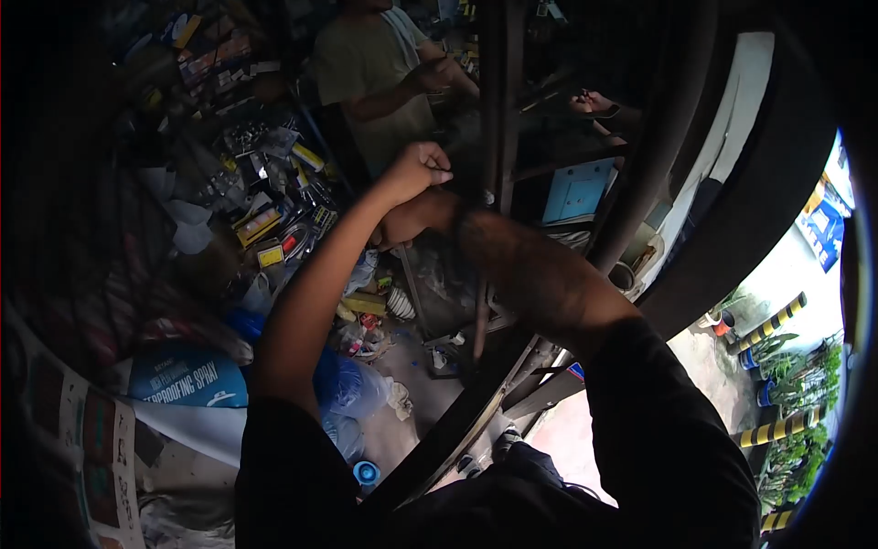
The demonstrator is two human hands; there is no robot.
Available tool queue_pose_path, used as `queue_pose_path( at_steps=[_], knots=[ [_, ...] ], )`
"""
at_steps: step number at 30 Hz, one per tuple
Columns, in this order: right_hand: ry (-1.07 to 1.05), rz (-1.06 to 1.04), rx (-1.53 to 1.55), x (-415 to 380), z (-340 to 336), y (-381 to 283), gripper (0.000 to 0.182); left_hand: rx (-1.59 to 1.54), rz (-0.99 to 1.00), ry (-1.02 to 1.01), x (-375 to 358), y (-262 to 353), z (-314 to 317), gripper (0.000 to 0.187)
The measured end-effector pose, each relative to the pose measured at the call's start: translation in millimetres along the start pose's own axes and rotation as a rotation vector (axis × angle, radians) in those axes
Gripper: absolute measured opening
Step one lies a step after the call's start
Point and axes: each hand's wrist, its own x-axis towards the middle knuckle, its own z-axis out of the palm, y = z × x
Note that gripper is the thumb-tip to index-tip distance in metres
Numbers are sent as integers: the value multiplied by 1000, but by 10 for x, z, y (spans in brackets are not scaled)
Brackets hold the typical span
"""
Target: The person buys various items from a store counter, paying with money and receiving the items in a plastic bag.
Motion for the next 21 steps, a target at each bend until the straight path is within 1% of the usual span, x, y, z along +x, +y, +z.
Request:
queue_pose_path(
  at_steps=[2, 3, 6, 7, 9, 11, 13, 15, 17, 21],
  knots=[
    [-13, -36, 31, 304, 136, 198, 34, -51, -19, -36, 13, -8, 16, 13],
    [-11, -48, 27, 310, 155, 175, 33, -64, -20, -43, 17, -19, 19, 13],
    [-70, -98, 144, 195, 144, 181, 33, -97, -12, -51, 27, -63, 48, 14],
    [-92, -94, 128, 193, 138, 187, 34, -106, -5, -52, 35, -83, 56, 13],
    [-134, -88, 88, 193, 88, 180, 36, -31, 3, -47, 39, -89, 59, 13],
    [-168, -108, 160, 179, 82, 195, 37, 19, 5, -36, 23, -80, 57, 13],
    [-183, -82, 130, 68, 22, 58, 38, 43, 1, -30, 15, -97, 64, 12],
    [-171, -14, -6, -73, -73, -102, 38, 52, 1, -32, 5, -132, 64, 13],
    [-181, -30, 81, -18, -16, -54, 29, 49, 2, -27, -1, -164, 69, 13],
    [-158, -48, 126, 43, 55, 28, 25, 46, 7, -9, 3, -195, 74, 16]
  ],
)
